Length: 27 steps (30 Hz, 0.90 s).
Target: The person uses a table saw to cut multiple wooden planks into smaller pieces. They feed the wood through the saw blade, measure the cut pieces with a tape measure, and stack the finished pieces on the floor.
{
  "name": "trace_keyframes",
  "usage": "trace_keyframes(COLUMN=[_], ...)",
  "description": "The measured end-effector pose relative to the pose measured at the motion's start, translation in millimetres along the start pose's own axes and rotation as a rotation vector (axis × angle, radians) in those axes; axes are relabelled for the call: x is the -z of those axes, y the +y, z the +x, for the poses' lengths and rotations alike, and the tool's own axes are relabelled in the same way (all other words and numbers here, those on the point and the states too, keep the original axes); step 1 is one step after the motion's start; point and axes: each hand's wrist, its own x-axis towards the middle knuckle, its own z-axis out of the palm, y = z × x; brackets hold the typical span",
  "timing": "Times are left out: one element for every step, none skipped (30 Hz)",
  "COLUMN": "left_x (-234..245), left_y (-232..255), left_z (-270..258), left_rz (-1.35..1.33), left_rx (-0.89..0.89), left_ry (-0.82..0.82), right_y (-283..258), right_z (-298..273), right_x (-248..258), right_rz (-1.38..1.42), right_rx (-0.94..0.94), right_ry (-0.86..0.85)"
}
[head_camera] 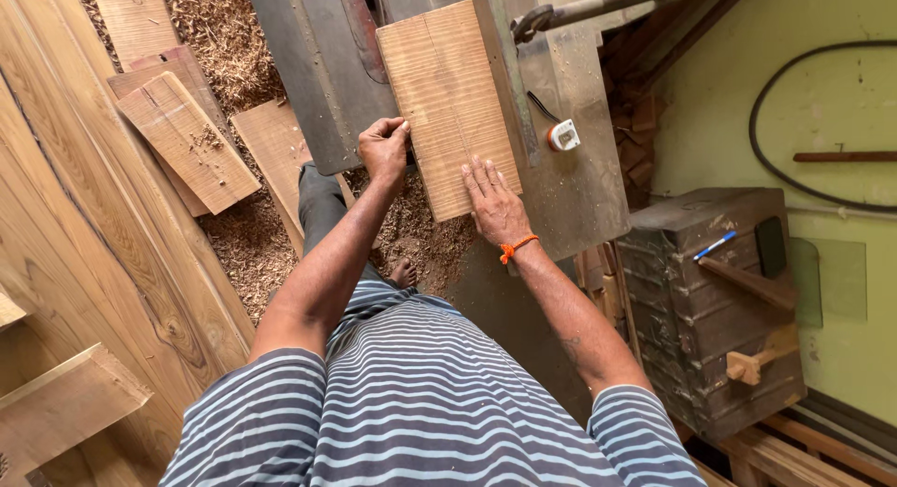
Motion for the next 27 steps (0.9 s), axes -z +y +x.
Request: trace_keyframes(left_x=[-0.7, -1.0, -1.1, -0.9, -0.7, -1.5, -2.2, -2.2, -2.4, -2.7, -3.2, -4.1, -4.9, -5.0, -5.3, -5.5, -5.9, -5.7, -5.5, -5.8, -5.8, -6.3, -6.7, -6.8, -7.0, -7.2, -7.5], left_y=[2.5, 4.6, 6.8, 8.9, 10.8, 12.2, 13.2, 14.4, 15.2, 15.0, 14.4, 13.2, 12.0, 11.6, 11.4, 11.7, 12.1, 12.6, 13.3, 14.5, 15.8, 17.1, 18.4, 19.9, 21.2, 22.0, 22.6], left_z=[3.1, 5.0, 7.2, 9.5, 12.1, 14.1, 16.2, 18.7, 21.1, 23.3, 25.7, 27.7, 29.8, 32.8, 35.5, 38.2, 40.5, 42.9, 45.0, 47.2, 49.1, 50.9, 52.7, 54.5, 56.6, 58.0, 59.8], left_rz=[0.001, 0.001, -0.007, -0.015, -0.023, 0.002, 0.028, 0.053, 0.032, 0.011, -0.009, -0.008, -0.006, -0.004, -0.017, -0.03, -0.043, -0.034, -0.025, -0.016, -0.012, -0.009, -0.006, -0.017, -0.027, -0.038, -0.044], left_rx=[0.02, 0.042, 0.043, 0.045, 0.046, 0.052, 0.058, 0.063, 0.05, 0.039, 0.029, 0.022, 0.016, 0.008, 0.013, 0.016, 0.02, 0.02, 0.02, 0.018, 0.015, 0.013, 0.01, 0.012, 0.014, 0.018, 0.017], left_ry=[0.003, 0.005, 0.007, 0.007, 0.008, 0.008, 0.008, 0.01, 0.013, 0.015, 0.017, 0.017, 0.016, 0.016, 0.009, 0.003, -0.003, 0.0, 0.003, 0.005, 0.004, 0.003, 0.002, 0.001, 0.0, -0.001, -0.001], right_y=[1.1, 2.1, 3.2, 4.2, 5.4, 7.3, 9.0, 10.2, 11.5, 12.9, 14.5, 16.2, 17.9, 19.0, 20.1, 21.2, 22.3, 23.0, 23.5, 24.0, 24.1, 24.2, 23.7, 23.1, 22.6, 22.1, 21.7], right_z=[3.8, 6.6, 9.7, 13.0, 16.4, 18.8, 20.2, 22.1, 24.2, 25.7, 27.9, 29.1, 30.7, 33.8, 36.2, 39.0, 41.3, 43.7, 46.4, 49.1, 51.5, 53.4, 55.3, 57.7, 60.1, 61.8, 63.5], right_x=[0.6, 0.9, 0.6, -0.3, -1.7, -3.1, -4.7, -6.3, -8.1, -10.2, -12.8, -15.5, -18.4, -21.3, -23.6, -25.4, -26.7, -27.9, -28.6, -28.5, -27.8, -26.6, -25.2, -23.3, -21.2, -19.4, -17.7], right_rz=[0.016, 0.032, 0.049, 0.033, 0.017, 0.0, -0.011, -0.021, -0.032, -0.04, -0.048, -0.057, -0.09, -0.122, -0.155, -0.141, -0.127, -0.112, -0.123, -0.135, -0.147, -0.137, -0.127, -0.117, -0.122, -0.126, -0.13], right_rx=[0.002, 0.003, 0.004, 0.012, 0.021, 0.028, 0.033, 0.04, 0.046, 0.05, 0.053, 0.056, 0.063, 0.069, 0.076, 0.074, 0.072, 0.07, 0.074, 0.076, 0.078, 0.072, 0.067, 0.063, 0.065, 0.067, 0.069], right_ry=[-0.008, -0.016, -0.025, -0.025, -0.024, -0.024, -0.012, 0.002, 0.016, 0.015, 0.013, 0.011, 0.008, 0.006, 0.004, -0.002, -0.007, -0.013, -0.009, -0.004, 0.001, -0.006, -0.013, -0.02, -0.02, -0.02, -0.021])
